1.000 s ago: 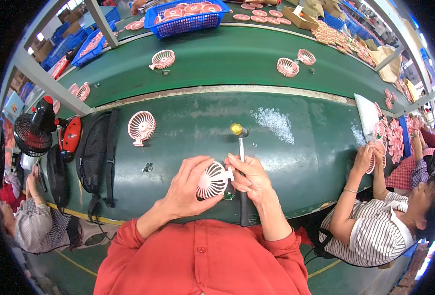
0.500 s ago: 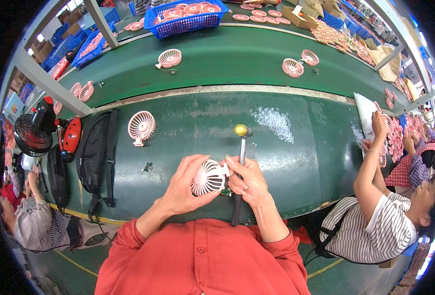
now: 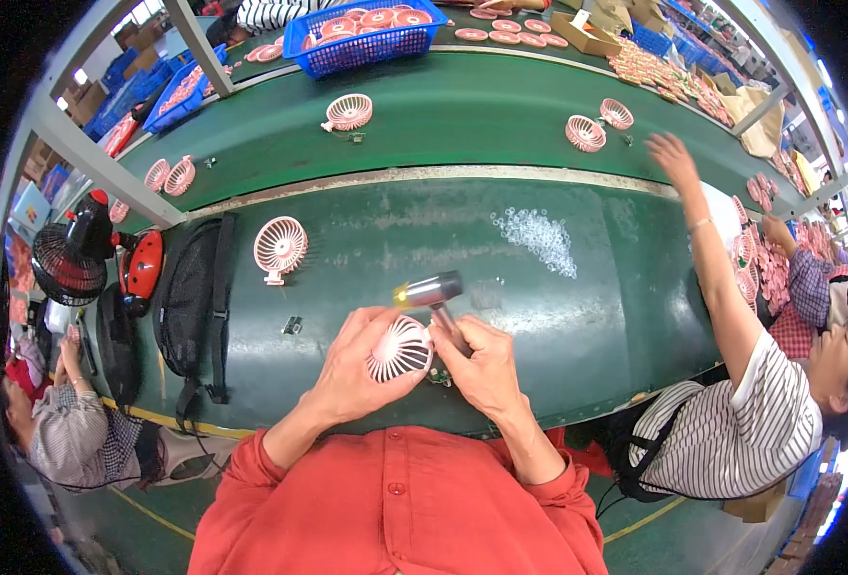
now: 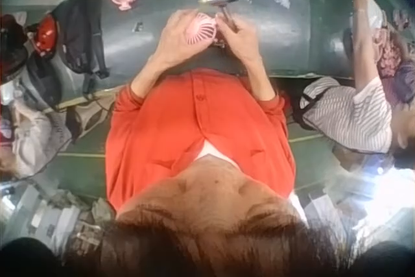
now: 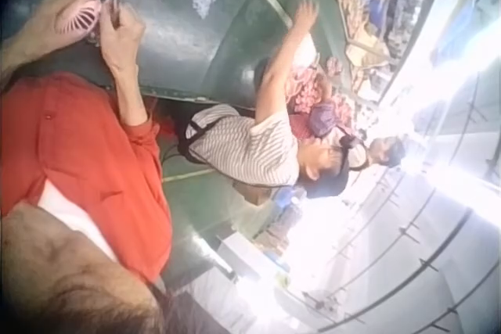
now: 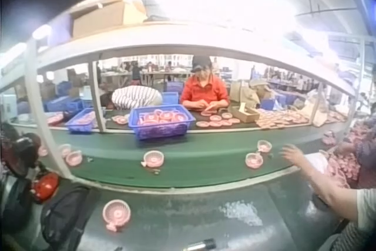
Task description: The person assembles portable fan covers by fitting plastic casing pieces together, tapping them into place with a small mallet, and placing the assembled pieces onto a conveyor belt.
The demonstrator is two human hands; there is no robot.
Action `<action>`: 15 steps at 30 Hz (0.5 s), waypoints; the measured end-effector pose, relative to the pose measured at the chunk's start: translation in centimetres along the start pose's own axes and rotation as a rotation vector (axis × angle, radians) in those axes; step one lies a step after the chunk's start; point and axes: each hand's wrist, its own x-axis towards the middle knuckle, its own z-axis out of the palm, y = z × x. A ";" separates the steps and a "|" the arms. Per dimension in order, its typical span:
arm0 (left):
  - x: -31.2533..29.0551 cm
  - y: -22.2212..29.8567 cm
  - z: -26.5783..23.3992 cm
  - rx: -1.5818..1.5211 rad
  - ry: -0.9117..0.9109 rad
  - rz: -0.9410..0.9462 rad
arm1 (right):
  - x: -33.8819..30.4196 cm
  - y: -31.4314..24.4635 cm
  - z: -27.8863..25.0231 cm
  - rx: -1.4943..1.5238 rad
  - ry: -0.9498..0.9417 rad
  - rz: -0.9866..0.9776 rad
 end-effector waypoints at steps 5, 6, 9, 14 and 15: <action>-0.4 0.2 0.2 0.135 0.132 0.095 | 0.9 -2.9 -0.3 0.519 -0.059 0.593; -0.3 0.3 0.1 0.134 0.142 0.135 | 1.1 -2.8 -0.9 0.730 -0.124 0.672; -0.1 0.3 0.0 0.134 0.150 0.192 | 1.2 -2.8 -1.3 0.964 -0.183 0.767; 0.1 0.2 -0.1 0.177 0.175 0.209 | 0.5 -3.0 0.7 0.509 0.056 0.454; 0.1 0.3 -0.1 0.163 0.177 0.192 | 0.6 -3.1 0.6 0.574 0.072 0.499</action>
